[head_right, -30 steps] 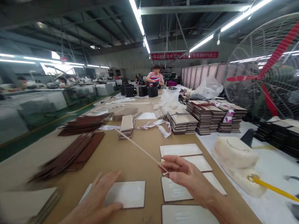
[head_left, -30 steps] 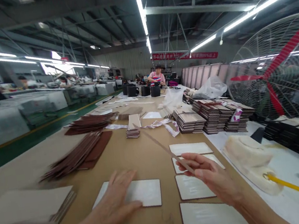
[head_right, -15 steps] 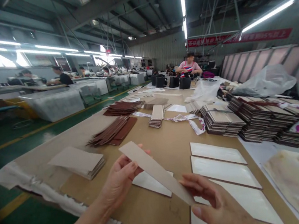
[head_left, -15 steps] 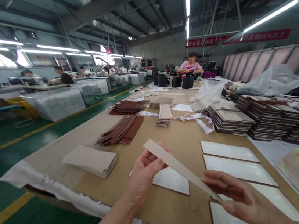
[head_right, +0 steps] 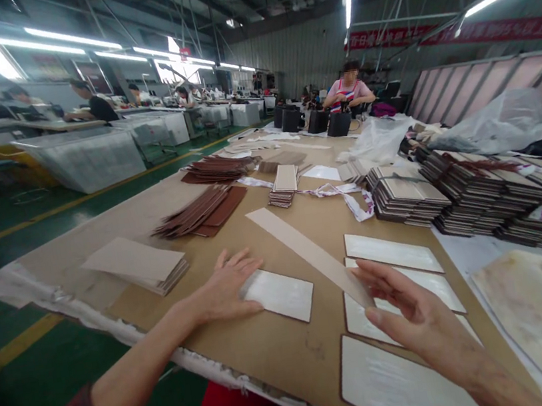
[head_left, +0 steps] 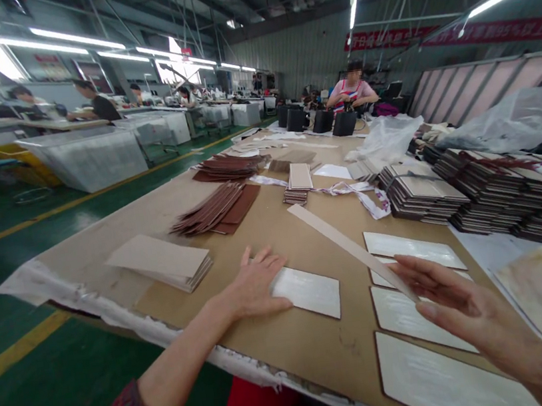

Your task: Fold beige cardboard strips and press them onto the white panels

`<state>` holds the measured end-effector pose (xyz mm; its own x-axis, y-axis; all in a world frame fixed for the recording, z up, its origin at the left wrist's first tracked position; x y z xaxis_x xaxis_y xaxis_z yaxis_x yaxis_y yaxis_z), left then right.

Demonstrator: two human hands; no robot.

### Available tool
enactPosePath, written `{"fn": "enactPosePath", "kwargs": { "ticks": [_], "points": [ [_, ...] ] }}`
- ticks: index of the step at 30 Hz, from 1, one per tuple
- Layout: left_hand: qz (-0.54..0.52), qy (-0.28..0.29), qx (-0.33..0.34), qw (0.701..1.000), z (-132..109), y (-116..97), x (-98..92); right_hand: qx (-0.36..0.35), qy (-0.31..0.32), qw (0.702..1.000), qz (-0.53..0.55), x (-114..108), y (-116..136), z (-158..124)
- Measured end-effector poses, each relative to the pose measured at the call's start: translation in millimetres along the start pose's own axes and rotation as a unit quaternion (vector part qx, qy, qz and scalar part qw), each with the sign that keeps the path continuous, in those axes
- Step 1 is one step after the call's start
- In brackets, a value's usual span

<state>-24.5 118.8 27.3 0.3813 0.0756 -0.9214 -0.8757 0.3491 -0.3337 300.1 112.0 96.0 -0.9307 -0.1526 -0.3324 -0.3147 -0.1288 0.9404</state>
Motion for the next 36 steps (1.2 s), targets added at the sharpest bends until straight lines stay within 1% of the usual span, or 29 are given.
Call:
{"fn": "enactPosePath", "kwargs": {
  "ticks": [2,5,9,11,13,15,17,19,23,27,31,36],
  "points": [
    [-0.019,0.004,0.013,1.000,1.9,-2.7,0.4,-0.004,0.004,1.000,-0.019,3.0,1.3,0.5],
    [-0.059,-0.005,0.036,0.998,-1.7,-9.6,-5.0,-0.020,0.016,0.997,-0.079,7.5,0.2,0.8],
    [-0.103,-0.013,0.038,0.994,-21.2,-12.9,-12.6,-0.054,0.053,0.978,-0.194,16.5,-7.4,0.0],
    [-0.127,-0.040,0.009,0.991,-36.3,-5.4,-18.5,-0.074,0.069,0.963,-0.249,20.9,-11.7,0.6],
    [-0.129,-0.082,-0.044,0.987,-53.9,9.3,-25.6,-0.095,0.080,0.949,-0.289,24.9,-14.2,3.4],
    [-0.115,-0.110,-0.091,0.983,-72.0,25.1,-30.5,-0.112,0.091,0.939,-0.312,29.8,-15.3,8.4],
    [-0.106,-0.115,-0.118,0.981,-86.6,36.7,-32.1,-0.121,0.105,0.933,-0.322,36.9,-16.0,14.6],
    [-0.116,-0.113,-0.134,0.978,-95.8,44.3,-32.2,-0.130,0.124,0.928,-0.327,47.2,-16.6,20.5],
    [-0.132,-0.107,-0.138,0.976,-99.6,49.4,-31.6,-0.157,0.160,0.920,-0.321,72.7,-16.9,28.1],
    [-0.108,-0.125,-0.105,0.981,-97.0,45.8,-32.8,-0.188,0.178,0.913,-0.316,93.9,-14.4,31.0],
    [-0.092,-0.135,-0.098,0.982,-96.8,44.2,-30.7,-0.195,0.184,0.909,-0.320,103.5,-15.3,32.7],
    [-0.090,-0.147,-0.107,0.979,-96.2,46.9,-28.8,-0.194,0.194,0.906,-0.322,107.0,-19.9,33.1]
  ]
}}
Point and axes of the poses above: each hand's wrist, its own z-axis towards the middle knuckle, its own x-axis out of the palm, y = z × x, the point moved 6 cm from there along z, towards the middle knuckle, and after that the axes turned 11 degrees about -y, right-handed, at the moved point
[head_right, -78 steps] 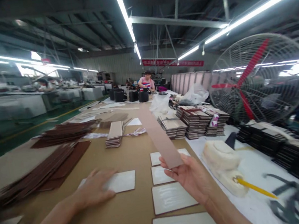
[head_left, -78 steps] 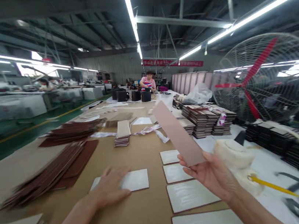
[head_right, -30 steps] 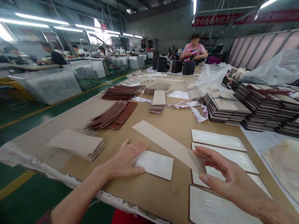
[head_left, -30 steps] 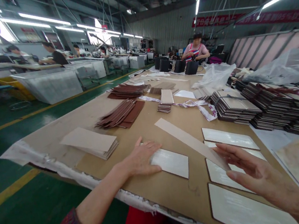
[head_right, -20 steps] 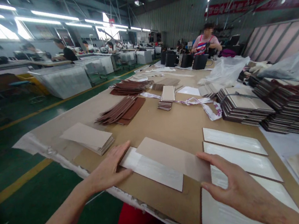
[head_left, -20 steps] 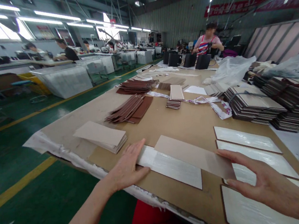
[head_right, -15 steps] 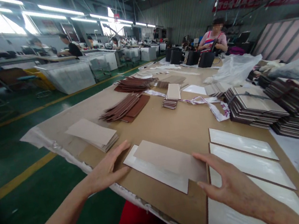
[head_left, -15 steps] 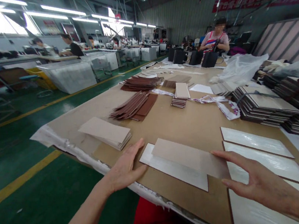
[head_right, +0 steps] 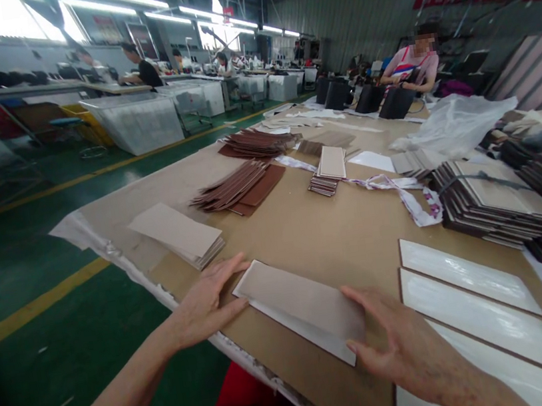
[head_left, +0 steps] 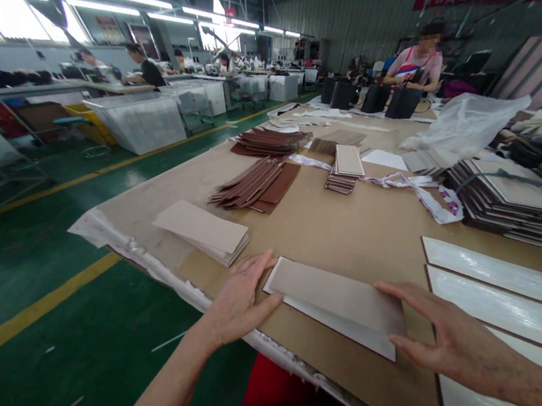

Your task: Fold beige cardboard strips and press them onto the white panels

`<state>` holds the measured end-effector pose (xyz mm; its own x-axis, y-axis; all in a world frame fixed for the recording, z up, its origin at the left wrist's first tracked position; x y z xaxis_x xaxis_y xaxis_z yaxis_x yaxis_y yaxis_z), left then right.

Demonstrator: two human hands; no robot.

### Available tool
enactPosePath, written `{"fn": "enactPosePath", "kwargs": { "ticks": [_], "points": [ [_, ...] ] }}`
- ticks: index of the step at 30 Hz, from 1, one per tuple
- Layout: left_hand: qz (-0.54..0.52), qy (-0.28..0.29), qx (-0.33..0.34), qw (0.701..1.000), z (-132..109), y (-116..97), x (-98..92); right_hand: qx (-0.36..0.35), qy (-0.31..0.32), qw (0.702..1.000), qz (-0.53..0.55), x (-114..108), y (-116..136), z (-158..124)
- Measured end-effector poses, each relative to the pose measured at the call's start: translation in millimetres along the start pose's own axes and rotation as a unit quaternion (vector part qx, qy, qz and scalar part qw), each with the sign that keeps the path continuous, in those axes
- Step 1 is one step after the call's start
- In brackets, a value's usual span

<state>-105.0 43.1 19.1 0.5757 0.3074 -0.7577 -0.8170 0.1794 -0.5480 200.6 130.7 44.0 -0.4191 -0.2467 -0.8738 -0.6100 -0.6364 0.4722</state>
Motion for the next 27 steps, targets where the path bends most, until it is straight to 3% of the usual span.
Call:
{"fn": "enactPosePath", "kwargs": {
  "ticks": [21,27],
  "points": [
    [-0.001,-0.033,-0.003,0.999,1.3,2.6,1.2,-0.027,-0.004,0.999,-0.034,10.9,7.0,4.5],
    [0.012,-0.025,0.037,0.999,5.0,-2.7,2.1,-0.038,-0.001,0.999,-0.035,14.8,6.5,3.4]
  ]
}}
Point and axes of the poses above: each hand's wrist, its own z-axis towards the middle knuckle, its own x-axis out of the palm, y = z × x, the point moved 6 cm from there along z, towards the middle knuckle, and after that the axes turned 11 degrees about -y, right-handed, at the moved point
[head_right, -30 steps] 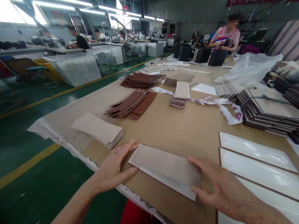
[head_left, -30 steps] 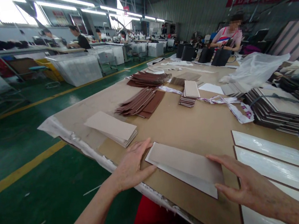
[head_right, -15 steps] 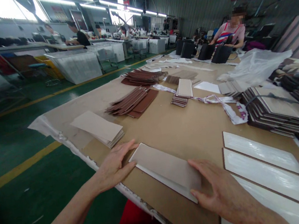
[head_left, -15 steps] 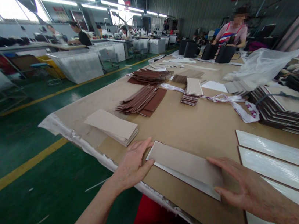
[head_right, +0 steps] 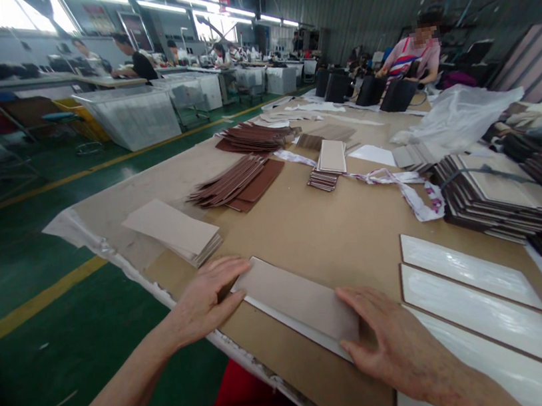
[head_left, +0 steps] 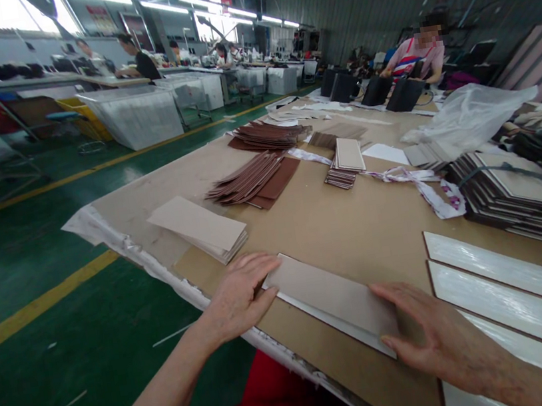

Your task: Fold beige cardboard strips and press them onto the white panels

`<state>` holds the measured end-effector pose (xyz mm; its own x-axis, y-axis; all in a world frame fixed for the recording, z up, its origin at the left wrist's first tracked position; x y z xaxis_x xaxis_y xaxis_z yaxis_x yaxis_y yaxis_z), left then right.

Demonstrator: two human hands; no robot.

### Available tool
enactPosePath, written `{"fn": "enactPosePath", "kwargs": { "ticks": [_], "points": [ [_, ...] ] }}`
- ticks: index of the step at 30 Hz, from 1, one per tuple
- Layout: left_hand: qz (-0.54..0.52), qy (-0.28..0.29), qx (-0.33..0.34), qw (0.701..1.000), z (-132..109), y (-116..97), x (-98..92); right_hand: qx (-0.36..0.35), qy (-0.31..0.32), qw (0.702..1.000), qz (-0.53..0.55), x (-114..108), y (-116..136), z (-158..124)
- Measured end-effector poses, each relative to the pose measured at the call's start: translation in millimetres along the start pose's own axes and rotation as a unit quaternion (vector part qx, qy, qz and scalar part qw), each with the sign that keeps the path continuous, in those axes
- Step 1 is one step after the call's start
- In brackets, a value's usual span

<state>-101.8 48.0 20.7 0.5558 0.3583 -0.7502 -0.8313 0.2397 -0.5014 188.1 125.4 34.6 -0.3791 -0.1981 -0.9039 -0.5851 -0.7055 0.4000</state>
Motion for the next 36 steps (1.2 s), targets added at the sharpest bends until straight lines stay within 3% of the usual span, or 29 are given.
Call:
{"fn": "enactPosePath", "kwargs": {
  "ticks": [12,36],
  "points": [
    [0.024,0.000,0.042,0.999,-6.3,17.8,12.1,-0.041,0.016,0.999,0.013,-0.3,10.2,-1.4],
    [0.049,-0.003,0.048,0.998,-8.1,16.9,13.5,-0.073,0.009,0.997,-0.020,8.7,14.2,-17.5]
  ]
}}
Point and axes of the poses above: each hand's wrist, its own z-axis towards the middle knuckle, its own x-axis out of the palm, y = z × x, the point moved 6 cm from there along z, towards the middle knuckle, and after that the axes turned 11 degrees about -y, right-handed, at the moved point
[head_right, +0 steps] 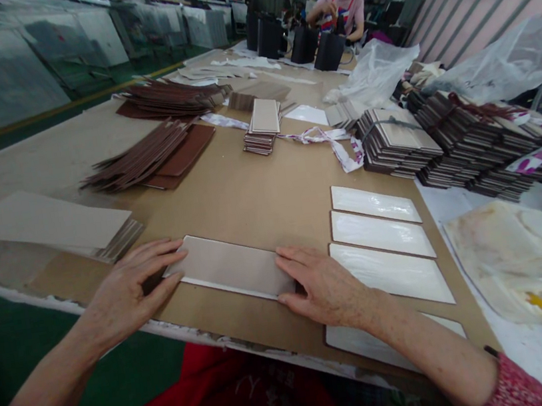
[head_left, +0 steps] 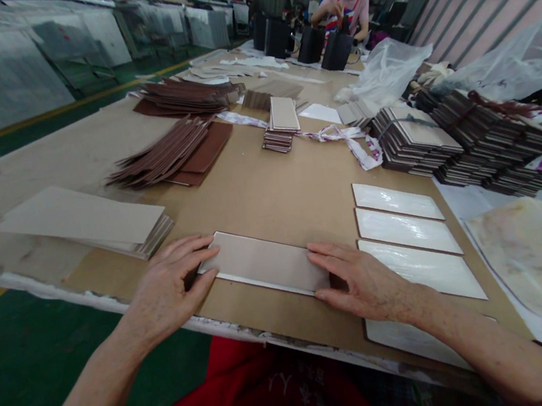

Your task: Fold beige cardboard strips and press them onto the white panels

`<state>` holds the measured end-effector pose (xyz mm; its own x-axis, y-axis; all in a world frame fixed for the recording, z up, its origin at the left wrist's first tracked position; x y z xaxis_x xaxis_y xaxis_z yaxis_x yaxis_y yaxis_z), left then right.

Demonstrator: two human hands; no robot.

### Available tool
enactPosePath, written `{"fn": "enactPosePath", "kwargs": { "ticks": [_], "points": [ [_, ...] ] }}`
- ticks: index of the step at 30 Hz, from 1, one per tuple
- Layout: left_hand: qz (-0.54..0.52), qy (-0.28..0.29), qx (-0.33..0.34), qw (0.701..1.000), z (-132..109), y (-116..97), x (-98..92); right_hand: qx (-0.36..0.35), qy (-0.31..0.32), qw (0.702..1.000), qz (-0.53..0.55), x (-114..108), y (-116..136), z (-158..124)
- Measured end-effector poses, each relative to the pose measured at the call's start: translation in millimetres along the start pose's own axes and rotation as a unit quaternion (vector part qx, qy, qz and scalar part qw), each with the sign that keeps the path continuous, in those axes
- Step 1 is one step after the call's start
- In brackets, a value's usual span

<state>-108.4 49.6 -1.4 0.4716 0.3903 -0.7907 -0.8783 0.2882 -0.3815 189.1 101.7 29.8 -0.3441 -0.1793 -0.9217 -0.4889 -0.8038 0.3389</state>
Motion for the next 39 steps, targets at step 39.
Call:
{"fn": "enactPosePath", "kwargs": {
  "ticks": [39],
  "points": [
    [0.244,0.119,0.156,0.950,20.0,-81.8,3.3,-0.023,0.047,0.987,-0.153,6.4,50.5,28.0]
  ]
}}
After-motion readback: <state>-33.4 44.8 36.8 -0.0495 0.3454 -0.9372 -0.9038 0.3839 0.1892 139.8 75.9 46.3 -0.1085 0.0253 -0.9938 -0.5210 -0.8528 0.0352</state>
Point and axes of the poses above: each hand's wrist, its own z-axis towards the middle knuckle, its own x-axis out of the palm, y = z × x, the point moved 6 cm from there along z, towards the middle knuckle, and after that the axes turned 11 degrees about -y, right-handed, at the moved point
